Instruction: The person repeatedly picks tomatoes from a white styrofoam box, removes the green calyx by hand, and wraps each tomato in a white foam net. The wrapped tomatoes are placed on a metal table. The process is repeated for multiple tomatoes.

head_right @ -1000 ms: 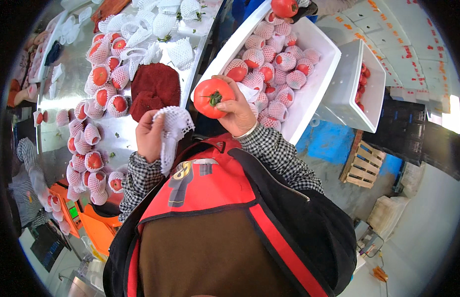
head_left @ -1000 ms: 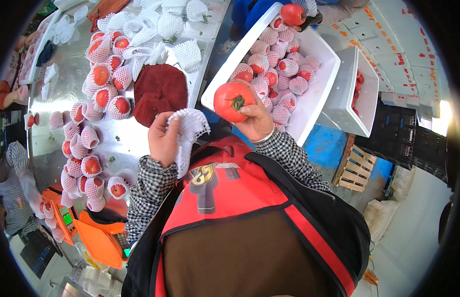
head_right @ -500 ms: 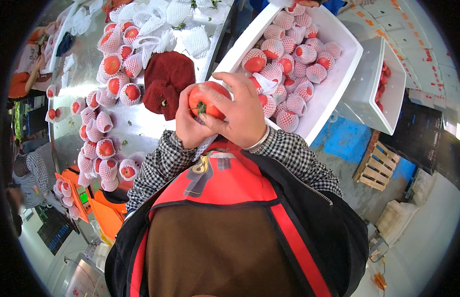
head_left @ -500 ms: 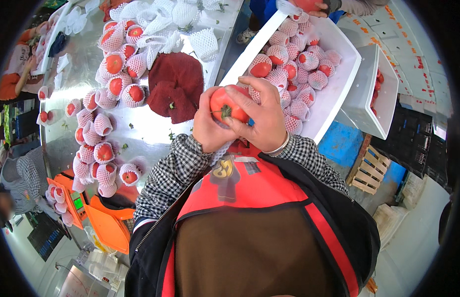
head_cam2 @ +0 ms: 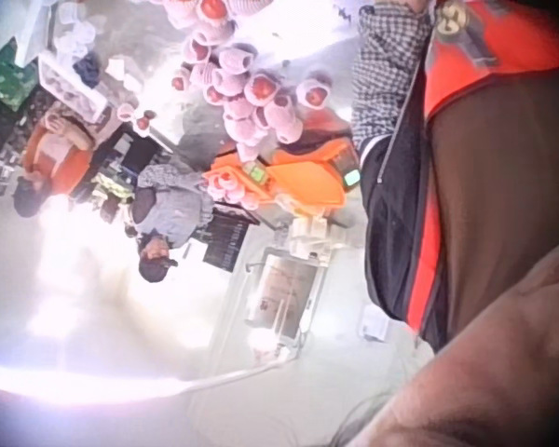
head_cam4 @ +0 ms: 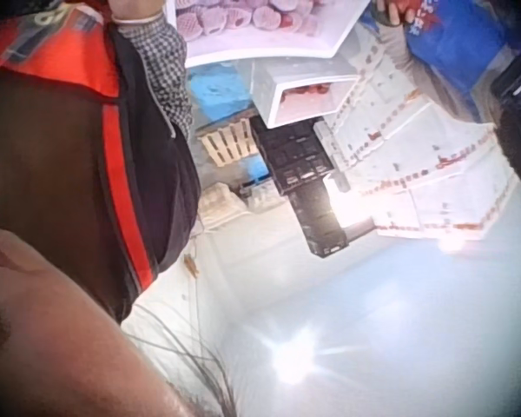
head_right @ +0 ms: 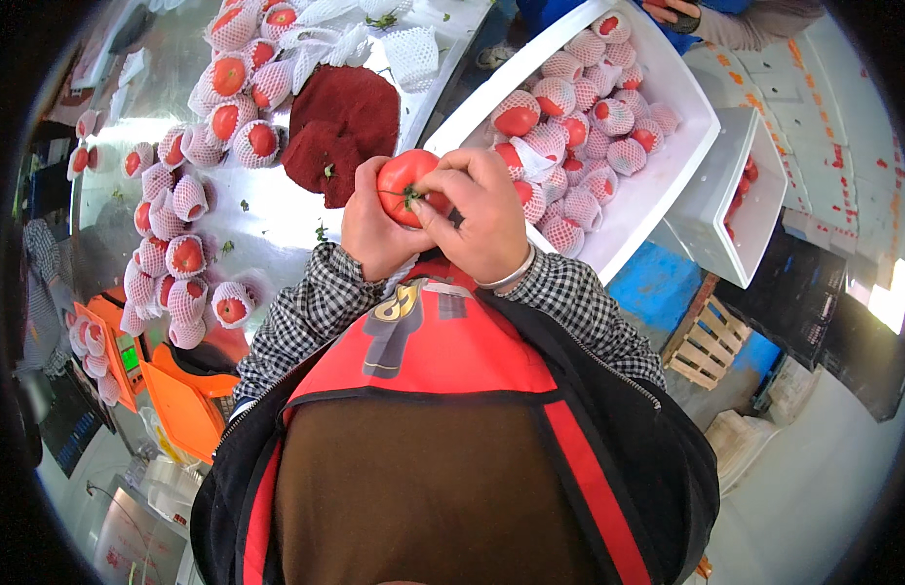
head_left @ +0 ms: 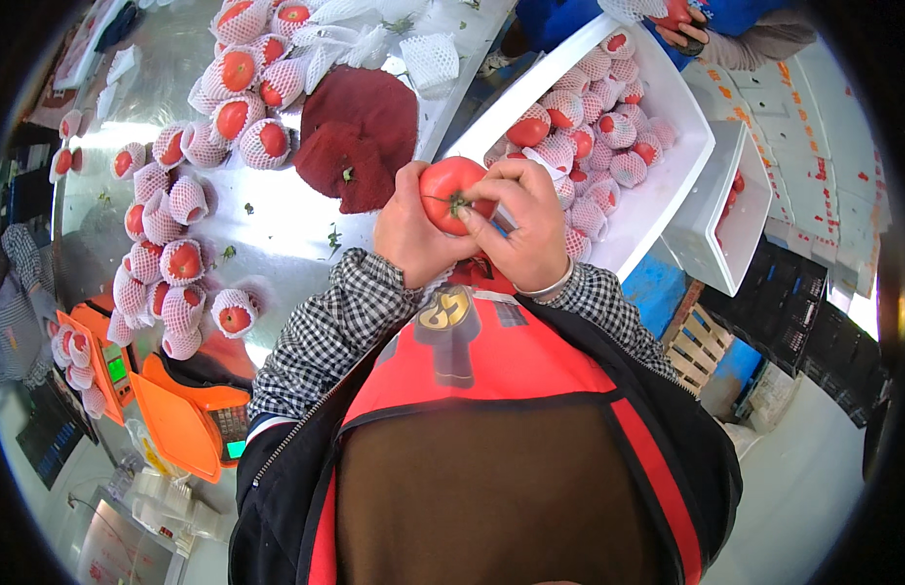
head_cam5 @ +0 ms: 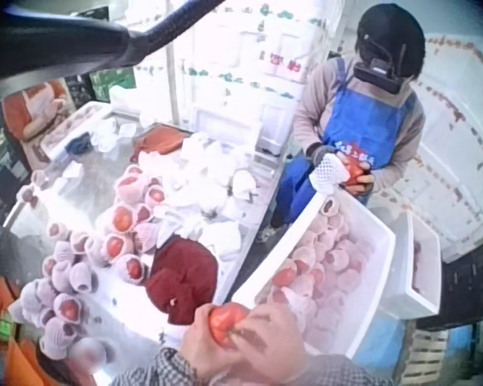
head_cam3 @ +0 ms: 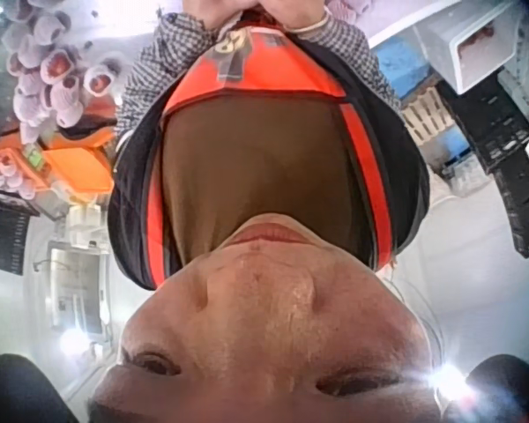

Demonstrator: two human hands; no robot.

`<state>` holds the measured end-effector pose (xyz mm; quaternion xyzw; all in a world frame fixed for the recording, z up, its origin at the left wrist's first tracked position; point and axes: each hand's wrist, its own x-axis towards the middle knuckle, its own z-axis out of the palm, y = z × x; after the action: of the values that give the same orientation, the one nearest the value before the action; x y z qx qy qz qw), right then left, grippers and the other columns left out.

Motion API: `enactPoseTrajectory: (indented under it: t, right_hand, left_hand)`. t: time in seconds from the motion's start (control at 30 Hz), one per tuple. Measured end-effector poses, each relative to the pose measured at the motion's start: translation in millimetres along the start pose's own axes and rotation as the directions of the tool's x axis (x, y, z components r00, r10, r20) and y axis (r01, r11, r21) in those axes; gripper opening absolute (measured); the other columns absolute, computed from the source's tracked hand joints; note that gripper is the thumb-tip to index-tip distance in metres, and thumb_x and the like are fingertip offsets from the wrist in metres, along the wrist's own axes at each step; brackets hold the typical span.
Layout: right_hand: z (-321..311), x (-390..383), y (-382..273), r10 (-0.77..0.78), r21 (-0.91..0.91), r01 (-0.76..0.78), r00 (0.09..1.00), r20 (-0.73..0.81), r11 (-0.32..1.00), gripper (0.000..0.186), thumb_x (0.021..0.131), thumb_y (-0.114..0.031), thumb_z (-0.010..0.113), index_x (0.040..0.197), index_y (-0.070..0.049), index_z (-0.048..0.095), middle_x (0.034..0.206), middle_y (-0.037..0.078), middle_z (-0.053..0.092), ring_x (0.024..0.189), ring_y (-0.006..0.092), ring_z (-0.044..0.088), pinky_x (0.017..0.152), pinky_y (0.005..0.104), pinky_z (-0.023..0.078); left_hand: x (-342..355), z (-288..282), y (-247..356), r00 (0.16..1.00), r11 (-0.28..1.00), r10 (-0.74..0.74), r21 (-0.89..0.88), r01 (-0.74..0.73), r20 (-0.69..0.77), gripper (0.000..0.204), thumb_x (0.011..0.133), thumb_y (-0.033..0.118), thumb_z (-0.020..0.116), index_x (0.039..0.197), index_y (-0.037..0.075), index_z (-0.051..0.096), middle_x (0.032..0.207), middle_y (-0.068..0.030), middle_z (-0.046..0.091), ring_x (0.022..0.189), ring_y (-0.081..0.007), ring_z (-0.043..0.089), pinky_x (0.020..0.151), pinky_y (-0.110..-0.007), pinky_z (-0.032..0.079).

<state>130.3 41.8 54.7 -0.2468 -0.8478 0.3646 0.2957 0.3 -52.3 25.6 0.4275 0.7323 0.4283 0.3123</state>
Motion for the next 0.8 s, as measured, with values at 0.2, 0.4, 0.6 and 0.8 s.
enactPoseTrajectory:
  t: [0.2, 0.4, 0.6, 0.8]
  right_hand:
    - [8, 2, -4, -0.111, -0.211, 0.117, 0.993, 0.043, 0.970, 0.032, 0.073, -0.005, 0.071, 0.105, -0.004, 0.068, 0.101, 0.009, 0.058, 0.086, 0.0266, 0.054, 0.075, 0.0364, 0.046]
    - [13, 2, -6, -0.083, -0.197, 0.090, 0.996, 0.044, 0.976, 0.023, 0.074, -0.005, 0.071, 0.097, -0.004, 0.066, 0.095, 0.008, 0.058, 0.085, 0.0270, 0.053, 0.075, 0.0375, 0.044]
    - [13, 8, -3, 0.072, -0.104, -0.060, 0.990, 0.118, 0.993, 0.020, 0.073, -0.004, 0.069, 0.092, -0.005, 0.061, 0.089, 0.009, 0.054, 0.088, 0.0304, 0.050, 0.078, 0.0392, 0.042]
    - [17, 5, -1, -0.084, -0.144, 0.100, 0.990, 0.112, 0.985, 0.016, 0.073, 0.000, 0.065, 0.087, -0.004, 0.056, 0.090, 0.010, 0.055, 0.085, 0.0320, 0.050, 0.077, 0.0408, 0.042]
  left_hand:
    - [0, -5, -9, 0.999, 0.999, 0.017, 0.046, -0.016, -0.033, 0.090, 0.062, 0.035, 0.084, 0.129, -0.002, 0.036, 0.109, -0.0234, 0.060, 0.098, -0.0368, 0.064, 0.081, -0.041, 0.053]
    - [0, -8, -13, 0.985, 0.984, 0.139, 0.122, -0.126, -0.100, 0.086, 0.062, 0.031, 0.083, 0.132, 0.003, 0.040, 0.114, -0.0201, 0.057, 0.099, -0.0358, 0.063, 0.080, -0.040, 0.054]
    - [-4, -10, -13, 0.988, 0.977, 0.136, 0.173, -0.122, -0.073, 0.082, 0.061, 0.028, 0.082, 0.129, 0.006, 0.042, 0.109, -0.0170, 0.057, 0.093, -0.0342, 0.064, 0.073, -0.041, 0.055]
    - [-4, -8, -14, 0.994, 0.990, 0.102, 0.102, -0.098, -0.033, 0.083, 0.059, 0.028, 0.083, 0.128, 0.006, 0.042, 0.112, -0.0169, 0.056, 0.099, -0.0347, 0.062, 0.080, -0.041, 0.053]
